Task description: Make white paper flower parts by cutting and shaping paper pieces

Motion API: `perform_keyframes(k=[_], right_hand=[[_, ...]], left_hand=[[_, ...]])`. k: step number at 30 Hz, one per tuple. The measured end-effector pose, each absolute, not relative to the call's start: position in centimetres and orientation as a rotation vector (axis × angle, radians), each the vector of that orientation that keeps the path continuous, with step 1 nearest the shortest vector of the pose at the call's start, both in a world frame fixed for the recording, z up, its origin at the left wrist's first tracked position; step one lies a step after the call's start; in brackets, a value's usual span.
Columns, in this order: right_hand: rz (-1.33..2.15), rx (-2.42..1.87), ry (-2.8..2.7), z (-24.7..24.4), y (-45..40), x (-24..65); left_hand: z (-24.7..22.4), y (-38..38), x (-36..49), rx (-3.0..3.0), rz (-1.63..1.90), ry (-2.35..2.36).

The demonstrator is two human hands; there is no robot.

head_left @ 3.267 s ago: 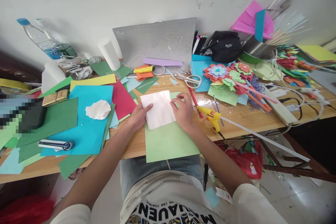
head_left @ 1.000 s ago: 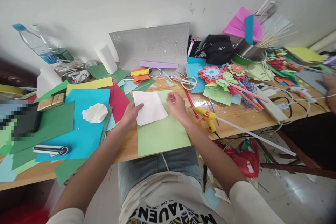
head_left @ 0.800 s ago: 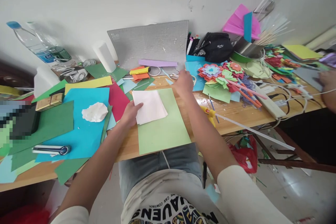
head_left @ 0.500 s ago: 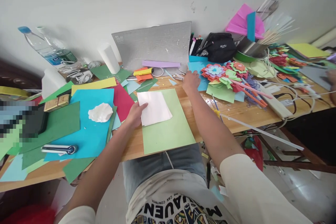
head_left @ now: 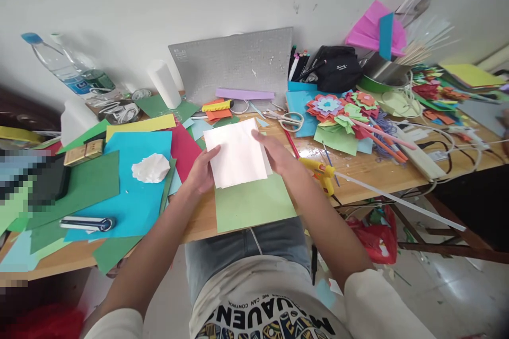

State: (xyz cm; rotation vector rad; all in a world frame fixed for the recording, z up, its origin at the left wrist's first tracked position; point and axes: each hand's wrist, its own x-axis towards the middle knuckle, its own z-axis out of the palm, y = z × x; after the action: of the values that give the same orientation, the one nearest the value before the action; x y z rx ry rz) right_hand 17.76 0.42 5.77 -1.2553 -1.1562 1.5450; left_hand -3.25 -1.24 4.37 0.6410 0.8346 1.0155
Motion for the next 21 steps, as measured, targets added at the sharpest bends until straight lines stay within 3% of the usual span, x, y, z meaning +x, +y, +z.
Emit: perform_keyframes(k=[2,6,14,21], right_hand=[[1.638,-1.181,-1.073,5.2,-0.8,17.1],[1.397,-1.184,-1.069,4.1,-1.5,16.2],[0.9,-1.728,-1.34,1.6,-0.7,18.6],[0.503,-1.8,-1.634,2.3,-2.5,19.7]], left_hand=[[4.2,-1.3,-2.7,0.593,0.972,0.838],[4.0,-1.1,-2.3,0.566,0.925,0.874],[3.2,-1.4,-1.8,0.622,0.931,1.084],[4.2,-3.7,-3.4,1.374,0.97,1.584]])
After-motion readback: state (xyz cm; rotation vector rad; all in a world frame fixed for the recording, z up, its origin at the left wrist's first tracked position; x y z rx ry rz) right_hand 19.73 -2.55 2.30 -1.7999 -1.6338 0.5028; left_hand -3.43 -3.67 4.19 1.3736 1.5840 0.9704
